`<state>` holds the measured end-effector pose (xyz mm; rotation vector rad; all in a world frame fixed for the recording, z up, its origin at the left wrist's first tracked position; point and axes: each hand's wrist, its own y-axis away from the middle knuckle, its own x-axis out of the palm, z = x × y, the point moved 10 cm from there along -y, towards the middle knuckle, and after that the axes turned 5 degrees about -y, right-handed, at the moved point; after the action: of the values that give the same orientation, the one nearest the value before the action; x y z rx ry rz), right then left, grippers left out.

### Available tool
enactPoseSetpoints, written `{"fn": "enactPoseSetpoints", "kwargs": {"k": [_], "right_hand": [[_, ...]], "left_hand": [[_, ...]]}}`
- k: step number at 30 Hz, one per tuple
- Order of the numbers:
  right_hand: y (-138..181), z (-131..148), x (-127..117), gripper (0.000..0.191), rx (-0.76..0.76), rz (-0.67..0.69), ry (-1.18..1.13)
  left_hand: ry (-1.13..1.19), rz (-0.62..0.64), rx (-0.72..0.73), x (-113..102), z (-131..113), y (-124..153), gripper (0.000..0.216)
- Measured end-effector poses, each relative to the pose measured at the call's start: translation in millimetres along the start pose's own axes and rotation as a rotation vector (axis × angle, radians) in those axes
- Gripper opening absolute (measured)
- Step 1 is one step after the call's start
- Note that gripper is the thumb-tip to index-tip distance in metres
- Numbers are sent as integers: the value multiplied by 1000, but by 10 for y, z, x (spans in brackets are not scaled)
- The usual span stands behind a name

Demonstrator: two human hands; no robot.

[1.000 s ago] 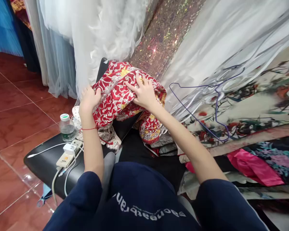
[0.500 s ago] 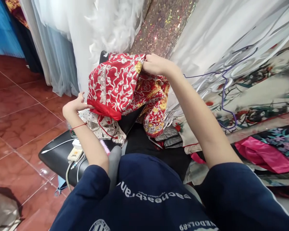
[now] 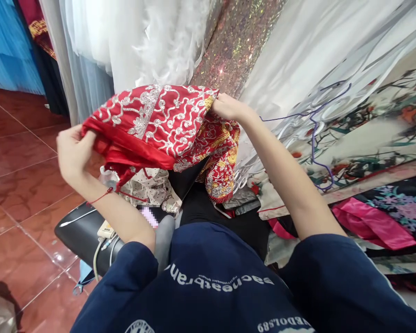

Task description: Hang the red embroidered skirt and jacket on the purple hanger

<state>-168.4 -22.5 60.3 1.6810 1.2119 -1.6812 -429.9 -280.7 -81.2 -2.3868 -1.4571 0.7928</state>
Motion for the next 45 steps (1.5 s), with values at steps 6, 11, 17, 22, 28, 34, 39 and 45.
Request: {"fn": "enactPoseSetpoints", "kwargs": {"k": [6, 11, 17, 22, 28, 34, 39, 45], "right_hand": [[380, 248, 50, 34, 24, 4, -34], [713, 188, 9, 28, 121, -118, -49], [1368, -355, -408, 40, 245, -443, -164], [2123, -983, -877, 42, 306, -623, -175], [3042, -1272, -748, 54, 391, -505, -96], [3592, -903, 172, 56, 124, -105, 147], [3675, -476, 465, 71, -147, -170, 41], [3386, -296, 861, 65, -390, 76, -99]], "left_hand": [[25, -293, 202, -532, -573, 218, 16], [-74, -380, 269, -439, -920, 235, 22], [-32, -613, 501, -261, -1738, 567, 27], [-52, -410, 619, 230, -2732, 578, 22], [-132, -50, 797, 1116, -3941, 767, 27], [-310, 293, 686, 2433, -4221, 1135, 30], [-163, 437, 665, 3419, -3963, 1413, 25], [-267, 660, 744, 4084, -3706, 1642, 33]]}}
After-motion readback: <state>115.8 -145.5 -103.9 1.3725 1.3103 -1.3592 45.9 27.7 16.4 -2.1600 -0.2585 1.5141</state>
